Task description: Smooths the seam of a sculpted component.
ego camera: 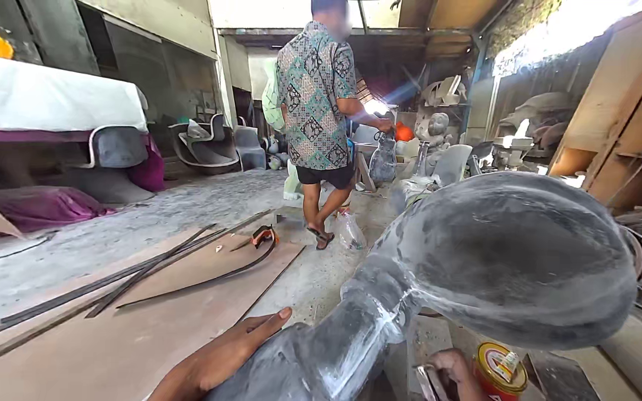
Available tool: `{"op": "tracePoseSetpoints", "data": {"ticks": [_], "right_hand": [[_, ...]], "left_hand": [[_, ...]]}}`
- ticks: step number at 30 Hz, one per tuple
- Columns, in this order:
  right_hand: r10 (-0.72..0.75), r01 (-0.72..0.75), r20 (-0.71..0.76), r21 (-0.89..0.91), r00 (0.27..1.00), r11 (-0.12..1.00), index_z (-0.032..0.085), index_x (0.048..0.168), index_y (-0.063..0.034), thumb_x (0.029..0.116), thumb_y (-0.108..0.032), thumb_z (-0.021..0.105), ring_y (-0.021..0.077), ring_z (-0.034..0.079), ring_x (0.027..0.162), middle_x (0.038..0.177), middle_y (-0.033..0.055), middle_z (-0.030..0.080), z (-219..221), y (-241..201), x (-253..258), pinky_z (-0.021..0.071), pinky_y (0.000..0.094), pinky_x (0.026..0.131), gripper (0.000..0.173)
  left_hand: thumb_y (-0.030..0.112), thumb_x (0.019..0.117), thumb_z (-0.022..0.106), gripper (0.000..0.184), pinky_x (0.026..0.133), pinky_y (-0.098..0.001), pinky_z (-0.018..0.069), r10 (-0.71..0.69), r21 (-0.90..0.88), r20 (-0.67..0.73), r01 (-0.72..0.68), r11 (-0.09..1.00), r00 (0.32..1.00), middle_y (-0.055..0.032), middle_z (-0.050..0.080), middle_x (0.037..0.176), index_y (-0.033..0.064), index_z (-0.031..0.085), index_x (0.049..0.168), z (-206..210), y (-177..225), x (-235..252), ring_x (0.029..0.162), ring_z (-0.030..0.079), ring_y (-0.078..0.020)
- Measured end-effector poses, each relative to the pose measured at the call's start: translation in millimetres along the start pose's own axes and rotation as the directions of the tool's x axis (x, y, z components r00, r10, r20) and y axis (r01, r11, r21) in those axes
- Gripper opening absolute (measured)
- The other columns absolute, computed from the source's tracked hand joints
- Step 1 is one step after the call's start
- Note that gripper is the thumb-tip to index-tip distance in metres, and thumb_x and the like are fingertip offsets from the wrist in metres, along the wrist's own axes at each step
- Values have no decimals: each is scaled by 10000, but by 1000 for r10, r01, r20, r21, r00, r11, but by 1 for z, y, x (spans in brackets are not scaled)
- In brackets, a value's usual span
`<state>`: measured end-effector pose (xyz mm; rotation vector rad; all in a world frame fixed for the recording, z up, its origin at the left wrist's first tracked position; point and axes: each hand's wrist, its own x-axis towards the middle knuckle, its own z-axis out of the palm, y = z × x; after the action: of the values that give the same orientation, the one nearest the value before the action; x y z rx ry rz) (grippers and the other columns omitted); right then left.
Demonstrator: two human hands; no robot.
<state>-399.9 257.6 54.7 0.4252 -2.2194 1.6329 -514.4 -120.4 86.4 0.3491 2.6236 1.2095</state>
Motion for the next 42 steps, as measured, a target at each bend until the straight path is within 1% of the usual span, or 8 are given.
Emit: {"op": "tracePoseSetpoints", "data": {"ticks": [5,8,15,22,27,31,37,42], "right_hand": [[-173,169,-135,-42,976,985,596,1404,-24,956,-172,731,169,722,868,1160,114,696,9,-15,19,658,352,735,491],[-425,318,-377,-313,823,895,725,1255,-44,896,-176,783,110,705,993,1178,97,711,24,4,39,631,276,827,387],[-683,499,-359,-484,636,719,799,1133,-127,926,-139,738,154,727,1089,1222,60,743,27,35,55,643,310,885,216],[-631,546,-136,-383,764,745,637,1407,-84,1023,-303,611,177,662,1243,1471,116,593,32,52,59,628,334,939,442],[-527,469,-98,-340,844,815,661,1399,-185,1046,-234,565,110,711,1123,1468,6,604,45,7,83,651,325,819,369],[-593,546,-100,-292,799,785,679,1363,-107,1033,-116,540,196,682,1214,1472,99,595,43,38,72,655,358,888,359],[-467,330,-50,-642,883,692,643,1417,-324,1048,-413,536,121,716,690,1406,-79,648,47,-13,93,563,383,491,394],[-553,458,-72,-479,830,749,621,1434,-131,1052,-166,492,116,736,1053,1490,45,585,30,31,59,646,308,698,405]], "left_hand": [[933,842,225,895,879,-496,572,-5,29,11,5,1000,1000,-36,733,987,236,727,1091,-1,0,1,971,706,-177],[940,834,214,904,856,-497,568,-23,39,25,22,999,999,-34,728,955,234,727,1068,-1,1,4,938,705,-177],[947,829,203,1012,989,-563,528,-195,62,169,187,980,966,-108,720,1183,170,690,1255,1,41,25,1138,681,-250],[884,861,372,837,980,-459,559,-179,-103,295,217,971,939,-35,723,1195,228,662,1293,2,47,22,1129,685,-176],[793,881,477,684,923,-373,579,-83,-110,338,126,986,937,21,740,1087,234,698,1207,-6,44,26,1024,701,-95],[777,869,530,634,876,-368,600,-39,-194,380,121,974,924,22,754,1030,238,729,1137,-8,39,30,972,716,-99],[715,920,518,579,871,-369,599,-58,-202,392,147,968,918,18,748,1028,219,724,1137,-1,48,25,966,714,-98],[725,918,522,621,867,-412,597,-103,-192,372,185,964,922,-24,747,1032,185,720,1152,-2,52,28,968,718,-141]]}}
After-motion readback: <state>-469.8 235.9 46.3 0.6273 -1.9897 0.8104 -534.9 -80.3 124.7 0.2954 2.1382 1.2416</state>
